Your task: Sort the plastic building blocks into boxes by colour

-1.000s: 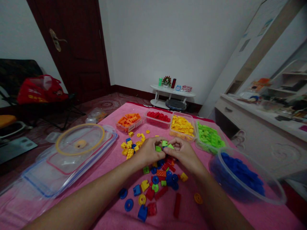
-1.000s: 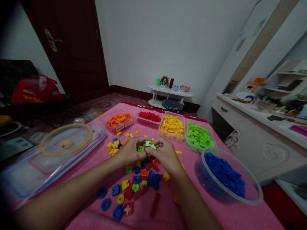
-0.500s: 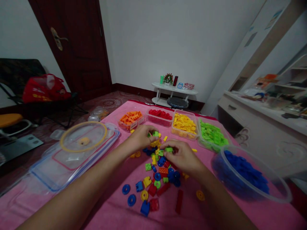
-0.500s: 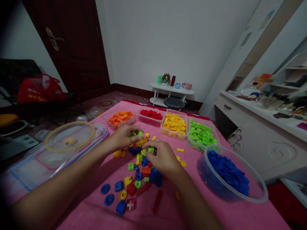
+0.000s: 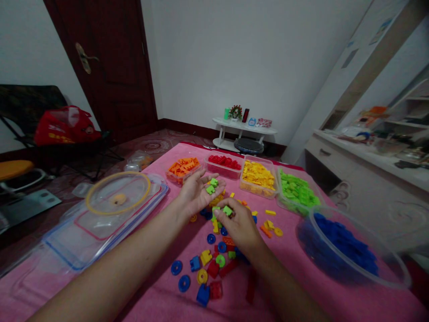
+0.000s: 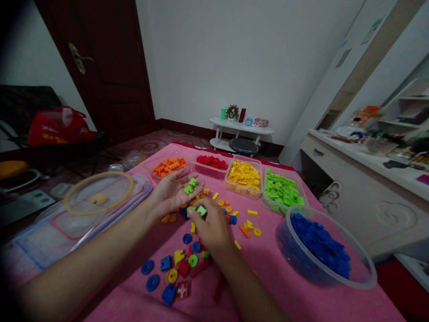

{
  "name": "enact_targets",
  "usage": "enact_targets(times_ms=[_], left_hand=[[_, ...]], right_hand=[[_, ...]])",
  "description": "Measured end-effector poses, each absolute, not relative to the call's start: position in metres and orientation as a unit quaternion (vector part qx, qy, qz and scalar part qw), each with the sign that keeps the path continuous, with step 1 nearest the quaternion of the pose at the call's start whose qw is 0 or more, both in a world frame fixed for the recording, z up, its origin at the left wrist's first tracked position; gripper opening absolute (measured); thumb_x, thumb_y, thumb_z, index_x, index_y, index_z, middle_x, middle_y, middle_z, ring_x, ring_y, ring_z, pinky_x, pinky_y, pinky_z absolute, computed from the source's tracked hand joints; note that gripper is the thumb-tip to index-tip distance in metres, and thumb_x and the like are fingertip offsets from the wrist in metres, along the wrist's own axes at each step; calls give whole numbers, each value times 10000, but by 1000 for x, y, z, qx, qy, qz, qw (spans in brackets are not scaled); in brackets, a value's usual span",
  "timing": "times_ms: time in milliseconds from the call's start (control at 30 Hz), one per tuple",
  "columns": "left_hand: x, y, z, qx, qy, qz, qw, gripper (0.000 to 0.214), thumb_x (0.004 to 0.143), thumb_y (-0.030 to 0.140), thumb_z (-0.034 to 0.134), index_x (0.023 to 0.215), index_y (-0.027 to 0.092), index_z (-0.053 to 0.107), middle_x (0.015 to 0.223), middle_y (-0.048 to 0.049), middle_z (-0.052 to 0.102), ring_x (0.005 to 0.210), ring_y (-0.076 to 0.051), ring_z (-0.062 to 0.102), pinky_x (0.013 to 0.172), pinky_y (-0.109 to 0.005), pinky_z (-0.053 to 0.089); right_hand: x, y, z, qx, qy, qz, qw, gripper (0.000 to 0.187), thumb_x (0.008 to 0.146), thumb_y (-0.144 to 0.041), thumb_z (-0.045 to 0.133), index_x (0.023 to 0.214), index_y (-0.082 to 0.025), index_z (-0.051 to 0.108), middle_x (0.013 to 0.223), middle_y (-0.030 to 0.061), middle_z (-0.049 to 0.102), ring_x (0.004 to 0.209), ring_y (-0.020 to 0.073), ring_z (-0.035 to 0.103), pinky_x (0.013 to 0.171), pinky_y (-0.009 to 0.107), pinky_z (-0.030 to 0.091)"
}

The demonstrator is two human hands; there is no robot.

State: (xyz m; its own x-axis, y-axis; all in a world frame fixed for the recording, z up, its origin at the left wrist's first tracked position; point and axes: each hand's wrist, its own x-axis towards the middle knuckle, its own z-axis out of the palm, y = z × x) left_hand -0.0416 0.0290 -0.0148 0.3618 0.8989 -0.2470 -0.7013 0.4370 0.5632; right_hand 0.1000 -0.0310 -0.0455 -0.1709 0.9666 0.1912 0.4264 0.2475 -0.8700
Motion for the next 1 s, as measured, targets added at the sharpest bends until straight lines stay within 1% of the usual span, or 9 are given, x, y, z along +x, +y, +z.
enact_targets(times_ms=[100,167,267,400,533,633,733,833,1000], left_hand=[[-33,21,-14,226,254,542,768,330,868,365,410,912,81,571,870,-129,629,880,-208,629,813,-350,513],[-25,11,-14,321,256,577,706,378,874,419,398,931,102,596,945,-120,632,913,-195,613,849,-333,490],[-13,-8,-14,530,298,576,547,398,886,445,384,951,147,639,1031,-84,626,967,-188,580,889,-313,451],[-5,-27,-16,760,297,461,348,378,906,393,371,965,173,672,1054,-75,633,1017,-204,550,938,-348,399],[-3,-32,-20,831,289,405,248,378,884,385,434,1194,211,563,1207,-69,585,1151,-222,487,1074,-424,242],[-5,-31,-19,823,283,431,239,430,894,388,414,1286,224,474,1315,-67,502,1220,-218,429,1079,-403,244],[-10,-27,-15,791,295,470,258,391,919,367,364,1259,225,496,1294,-59,514,1195,-199,450,1019,-353,332],[-13,-22,-13,764,331,480,276,367,934,359,331,1184,210,555,1222,-51,565,1156,-186,481,1000,-338,347],[-14,-16,-17,748,355,481,289,379,937,374,316,1145,194,577,1184,-52,582,1128,-178,498,982,-326,364]], right_hand=[[106,-23,-44,-435,-412,608,521,210,803,-382,511,764,-176,505,659,-3,550,519,95,474,415,180,310],[105,-24,-40,-355,-271,724,526,203,829,-364,455,821,-169,509,713,24,589,526,96,512,385,159,307],[99,-29,-37,-288,-179,788,514,230,859,-356,386,918,-186,529,708,22,609,494,112,532,348,168,333],[89,-32,-43,-256,-77,765,586,184,868,-267,375,817,-206,541,671,-9,600,585,109,583,494,198,478],[90,-28,-53,-185,-75,761,617,205,853,-266,382,798,-213,572,739,9,619,781,128,603,726,229,518],[105,-24,-44,-223,-82,751,616,210,855,-282,387,798,-193,568,700,15,605,650,130,581,565,231,514],[139,-15,-18,-241,-93,736,626,248,877,-309,360,830,-156,550,734,52,605,547,97,529,381,153,397],[187,7,11,-297,-122,662,678,289,888,-315,290,848,-154,527,772,82,596,553,99,522,372,151,396],[273,65,34,-486,-110,464,733,226,900,-265,254,835,-195,459,705,11,511,640,115,553,528,216,505]])
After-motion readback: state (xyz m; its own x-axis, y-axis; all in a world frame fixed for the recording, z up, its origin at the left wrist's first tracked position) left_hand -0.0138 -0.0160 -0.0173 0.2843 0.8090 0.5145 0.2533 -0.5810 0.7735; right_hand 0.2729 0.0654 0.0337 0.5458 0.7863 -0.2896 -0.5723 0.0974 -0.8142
